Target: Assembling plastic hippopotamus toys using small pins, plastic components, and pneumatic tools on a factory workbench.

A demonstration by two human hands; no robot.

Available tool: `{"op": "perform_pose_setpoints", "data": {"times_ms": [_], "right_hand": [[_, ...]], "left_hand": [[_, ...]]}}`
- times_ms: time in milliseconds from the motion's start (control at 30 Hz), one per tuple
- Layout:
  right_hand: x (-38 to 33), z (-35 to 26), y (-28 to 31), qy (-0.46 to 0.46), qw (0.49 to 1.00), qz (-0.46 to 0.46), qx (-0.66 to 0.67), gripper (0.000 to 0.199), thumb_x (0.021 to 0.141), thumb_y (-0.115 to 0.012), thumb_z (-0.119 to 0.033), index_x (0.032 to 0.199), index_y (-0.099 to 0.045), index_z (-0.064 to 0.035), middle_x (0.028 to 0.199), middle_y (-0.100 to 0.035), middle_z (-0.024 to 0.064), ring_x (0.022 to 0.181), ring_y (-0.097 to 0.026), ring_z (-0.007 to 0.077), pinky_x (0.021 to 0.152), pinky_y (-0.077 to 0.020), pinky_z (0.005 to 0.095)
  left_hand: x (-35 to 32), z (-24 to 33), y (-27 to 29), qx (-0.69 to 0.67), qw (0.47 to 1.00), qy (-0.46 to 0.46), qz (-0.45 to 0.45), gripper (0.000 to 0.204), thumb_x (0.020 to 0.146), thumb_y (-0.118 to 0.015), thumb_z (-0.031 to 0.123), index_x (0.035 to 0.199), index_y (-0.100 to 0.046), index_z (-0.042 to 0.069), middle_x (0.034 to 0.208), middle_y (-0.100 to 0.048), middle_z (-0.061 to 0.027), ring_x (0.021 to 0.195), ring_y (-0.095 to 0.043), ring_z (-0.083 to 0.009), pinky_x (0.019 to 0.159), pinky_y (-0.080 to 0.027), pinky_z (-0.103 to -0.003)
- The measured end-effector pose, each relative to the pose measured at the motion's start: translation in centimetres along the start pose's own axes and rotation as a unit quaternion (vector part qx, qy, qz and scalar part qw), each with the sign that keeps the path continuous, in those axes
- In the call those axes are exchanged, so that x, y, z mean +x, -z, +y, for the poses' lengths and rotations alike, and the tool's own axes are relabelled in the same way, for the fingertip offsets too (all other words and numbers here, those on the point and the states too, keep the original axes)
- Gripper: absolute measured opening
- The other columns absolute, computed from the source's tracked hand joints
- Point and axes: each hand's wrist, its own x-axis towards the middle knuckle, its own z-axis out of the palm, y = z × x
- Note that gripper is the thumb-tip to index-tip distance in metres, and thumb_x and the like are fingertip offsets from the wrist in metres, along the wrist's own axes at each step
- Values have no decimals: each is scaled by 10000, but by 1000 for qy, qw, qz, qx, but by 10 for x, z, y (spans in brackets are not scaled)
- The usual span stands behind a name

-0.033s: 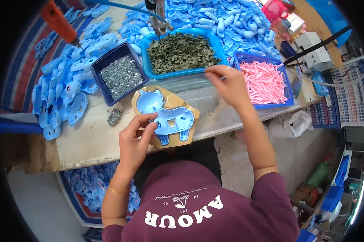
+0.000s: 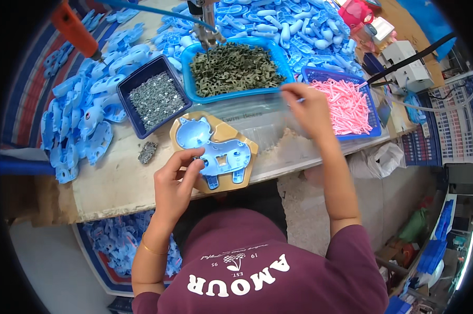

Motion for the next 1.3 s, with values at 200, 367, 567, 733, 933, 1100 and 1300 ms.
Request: {"op": "perform_pose_setpoints", "data": {"times_ms": [200, 367, 567, 733, 933, 1100, 1300], "right_hand": [[-10, 127, 70, -24, 939, 15, -342, 143, 885, -683, -93, 1009, -748, -61, 1045, -691, 119, 972, -667, 302, 818, -544, 396], [-14, 136, 82, 19, 956, -3, -291, 144, 895, -682, -90, 1023, -739, -58, 989, -654, 123, 944, -651, 316, 807, -538, 388], [-9, 142, 94, -153, 972, 173, 50, 148, 989, -622, -98, 1084, -660, 9, 918, -703, 83, 793, -717, 178, 705, -567, 272], [-12, 126, 89, -205, 949, 126, 202, 125, 944, -699, -83, 1028, -627, -25, 895, -679, 51, 786, -711, 141, 687, -577, 248], [-12, 28, 58, -154, 916, -37, 367, 226, 908, -734, -61, 1111, -640, -29, 906, -671, 33, 816, -668, 114, 730, -545, 244], [-42, -70, 3, -138, 865, -201, 439, 284, 883, -752, -8, 1155, -668, -8, 953, -671, 19, 858, -649, 85, 759, -521, 229], [-51, -80, -28, -124, 883, -188, 412, 210, 870, -773, -5, 1057, -680, 5, 958, -677, 18, 872, -630, 72, 765, -512, 227]], "left_hand": [[4, 8, -8, -28, 998, 18, -47, 204, 1015, -613, 90, 1188, -679, 6, 1115, -726, -57, 915, -693, -104, 746, -558, -227], [7, 3, -15, -19, 999, -4, -42, 201, 995, -642, 90, 1157, -705, -10, 997, -739, -68, 828, -703, -119, 705, -579, -253], [7, 3, -16, -46, 998, -6, -45, 206, 1008, -629, 94, 1167, -697, -19, 1025, -736, -88, 862, -701, -119, 736, -581, -252], [12, 7, -17, -134, 988, 52, -59, 225, 1031, -598, 115, 1180, -682, -31, 1088, -723, -94, 946, -718, -156, 805, -592, -261], [21, 2, -18, -183, 977, 99, -49, 227, 1033, -601, 136, 1153, -678, -41, 1085, -726, -106, 929, -718, -152, 808, -592, -254], [29, 3, -27, -243, 961, 126, -29, 225, 1028, -620, 165, 1095, -683, -40, 1065, -728, -105, 901, -711, -131, 795, -602, -247], [24, 1, -26, -295, 947, 128, 1, 231, 1018, -643, 177, 1071, -684, -44, 989, -733, -96, 879, -706, -106, 782, -607, -241]]}}
